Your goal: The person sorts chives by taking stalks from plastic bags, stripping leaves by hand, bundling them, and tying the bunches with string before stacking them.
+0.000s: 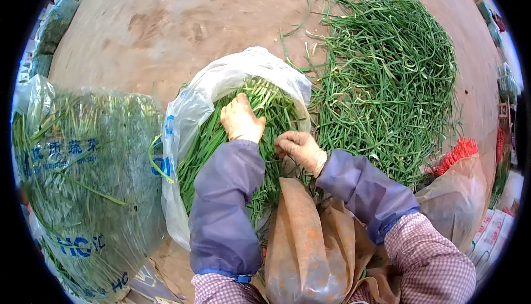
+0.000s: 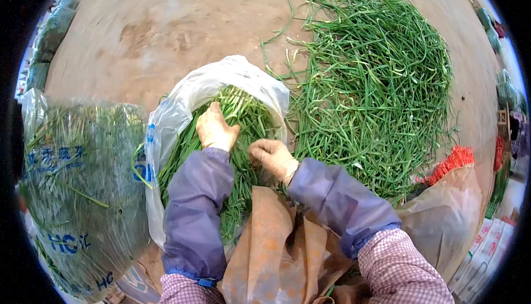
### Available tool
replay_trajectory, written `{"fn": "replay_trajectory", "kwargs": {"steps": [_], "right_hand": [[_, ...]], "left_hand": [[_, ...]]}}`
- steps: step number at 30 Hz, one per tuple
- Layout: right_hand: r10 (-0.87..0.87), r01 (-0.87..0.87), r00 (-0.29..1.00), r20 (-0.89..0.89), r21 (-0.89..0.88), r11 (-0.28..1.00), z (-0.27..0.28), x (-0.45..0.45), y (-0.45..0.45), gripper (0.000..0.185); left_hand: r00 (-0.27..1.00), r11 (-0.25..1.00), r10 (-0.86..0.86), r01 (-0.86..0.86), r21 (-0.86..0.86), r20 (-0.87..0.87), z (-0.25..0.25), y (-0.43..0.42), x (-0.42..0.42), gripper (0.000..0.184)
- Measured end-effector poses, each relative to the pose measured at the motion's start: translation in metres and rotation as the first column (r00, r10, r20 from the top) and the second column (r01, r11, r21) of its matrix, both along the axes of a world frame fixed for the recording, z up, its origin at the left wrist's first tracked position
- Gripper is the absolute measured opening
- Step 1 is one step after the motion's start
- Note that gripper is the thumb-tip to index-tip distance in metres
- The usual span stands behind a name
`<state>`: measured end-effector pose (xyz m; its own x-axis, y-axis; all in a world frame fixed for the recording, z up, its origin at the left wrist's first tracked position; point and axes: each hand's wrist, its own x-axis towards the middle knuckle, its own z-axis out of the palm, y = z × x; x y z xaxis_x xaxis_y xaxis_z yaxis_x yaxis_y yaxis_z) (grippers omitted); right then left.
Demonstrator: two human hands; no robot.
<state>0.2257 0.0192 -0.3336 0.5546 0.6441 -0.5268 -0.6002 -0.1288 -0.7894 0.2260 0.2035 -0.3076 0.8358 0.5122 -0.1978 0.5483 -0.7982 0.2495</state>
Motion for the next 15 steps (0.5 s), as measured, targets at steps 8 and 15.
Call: {"fn": "replay_trajectory", "kwargs": {"steps": [8,15], "right_hand": [[-0.122,0.128,0.988,-0.090,0.070,0.989,0.008,0.022,-0.009,0.023],[-0.410,0.417,0.907,-0.093,0.327,0.848,0.050,0.044,0.024,0.040]], "left_hand": [[0.915,0.813,0.288,-0.078,-0.577,0.282,-0.004,0.045,-0.031,0.070],[0.891,0.722,0.327,-0.022,-0.692,0.314,-0.016,0.066,-0.045,0.079]]}}
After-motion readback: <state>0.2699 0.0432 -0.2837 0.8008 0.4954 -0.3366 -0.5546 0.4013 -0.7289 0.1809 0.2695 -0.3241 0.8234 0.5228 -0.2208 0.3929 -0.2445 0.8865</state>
